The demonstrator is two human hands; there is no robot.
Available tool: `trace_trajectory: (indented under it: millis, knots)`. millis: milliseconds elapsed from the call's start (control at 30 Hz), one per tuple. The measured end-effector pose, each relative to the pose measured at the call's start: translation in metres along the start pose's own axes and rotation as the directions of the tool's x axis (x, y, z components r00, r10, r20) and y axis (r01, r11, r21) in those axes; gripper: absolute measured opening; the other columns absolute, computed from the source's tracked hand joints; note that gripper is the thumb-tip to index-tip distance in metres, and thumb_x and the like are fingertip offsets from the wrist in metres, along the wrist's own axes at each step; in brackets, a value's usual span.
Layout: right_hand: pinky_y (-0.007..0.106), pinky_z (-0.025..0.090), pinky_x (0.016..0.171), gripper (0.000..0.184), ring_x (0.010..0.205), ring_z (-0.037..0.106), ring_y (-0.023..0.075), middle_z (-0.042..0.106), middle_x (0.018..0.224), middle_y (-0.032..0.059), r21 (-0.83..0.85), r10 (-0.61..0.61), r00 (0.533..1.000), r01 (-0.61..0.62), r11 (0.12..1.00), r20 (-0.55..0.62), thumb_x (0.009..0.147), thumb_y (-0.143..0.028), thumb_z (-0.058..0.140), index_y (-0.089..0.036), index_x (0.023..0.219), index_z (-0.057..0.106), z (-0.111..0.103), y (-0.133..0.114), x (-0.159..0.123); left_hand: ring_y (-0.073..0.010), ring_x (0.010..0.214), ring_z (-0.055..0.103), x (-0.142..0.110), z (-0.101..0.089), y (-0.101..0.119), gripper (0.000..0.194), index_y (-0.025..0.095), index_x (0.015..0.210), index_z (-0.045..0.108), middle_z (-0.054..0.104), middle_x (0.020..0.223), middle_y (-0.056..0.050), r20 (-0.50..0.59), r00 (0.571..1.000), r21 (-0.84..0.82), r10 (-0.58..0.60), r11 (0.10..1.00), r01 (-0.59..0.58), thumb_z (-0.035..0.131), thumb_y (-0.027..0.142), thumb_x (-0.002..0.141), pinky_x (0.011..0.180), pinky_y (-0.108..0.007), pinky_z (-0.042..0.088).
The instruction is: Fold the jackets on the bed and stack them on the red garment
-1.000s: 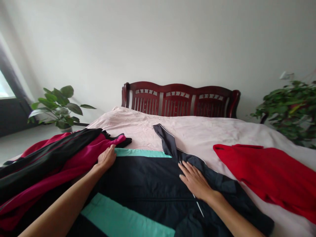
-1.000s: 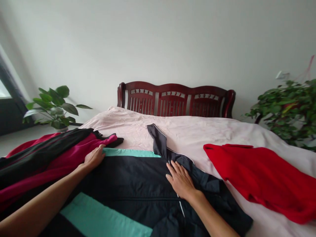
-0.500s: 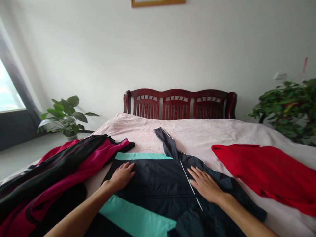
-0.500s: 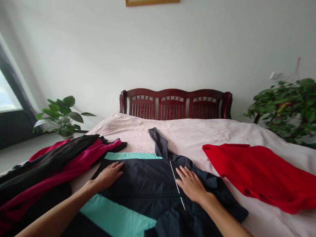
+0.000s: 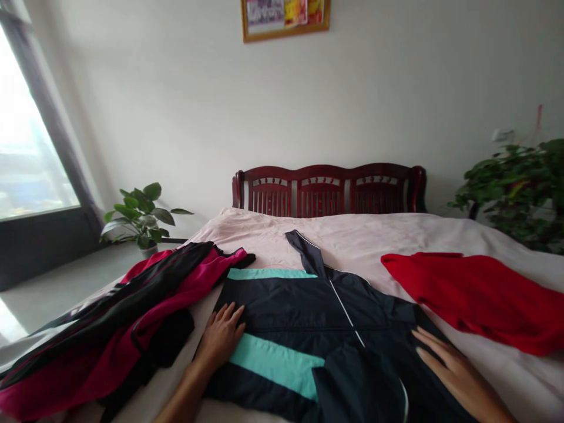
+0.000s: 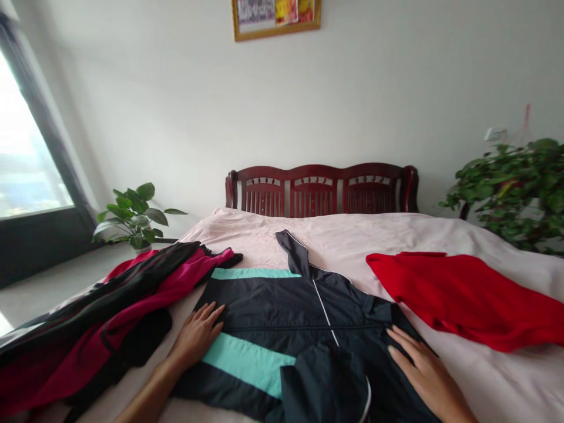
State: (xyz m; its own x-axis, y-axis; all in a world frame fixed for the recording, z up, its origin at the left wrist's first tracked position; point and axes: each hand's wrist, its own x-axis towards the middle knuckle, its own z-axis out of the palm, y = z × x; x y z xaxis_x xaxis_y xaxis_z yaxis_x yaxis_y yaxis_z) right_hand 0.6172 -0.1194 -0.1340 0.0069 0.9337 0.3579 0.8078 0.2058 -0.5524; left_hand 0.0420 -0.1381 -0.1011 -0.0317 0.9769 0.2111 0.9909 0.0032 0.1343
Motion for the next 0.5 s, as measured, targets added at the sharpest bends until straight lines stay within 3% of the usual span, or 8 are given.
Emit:
trace_trajectory:
  millis: [200,500]
  knots:
    - [0.043,0.048,0.108,0.053,0.120,0.063,0.0312,0.069,0.127,0.0121,0.050,0.029,0.999,-0.027,0.998,-0.028,0.077,-0.057,0.054,-0.021,0.112,0.071,0.0000,-0.0018,0.0030,-0.0307,0.140,0.045,-0.0032,-0.0015,-0.0014,0.046,0.022,0.138,0.060,0.055,0.147,-0.010,-0.051,0.999,-0.062,0.009,0.998,-0.012,0.047,0.034,0.095,0.115,-0.048,0.035]
    - [0.039,0.055,0.098,0.052,0.111,0.069,0.0326,0.076,0.112,0.0092,0.156,0.178,0.982,-0.167,0.973,-0.056,0.068,-0.062,0.058,-0.025,0.100,0.075,-0.0078,-0.0078,0.0035,-0.0288,0.135,0.051,-0.0021,-0.0015,-0.0050,0.040,0.022,0.130,0.066,0.062,0.141,-0.008,-0.099,0.995,-0.114,-0.006,0.993,-0.005,0.050,0.029,0.094,0.114,-0.044,0.038]
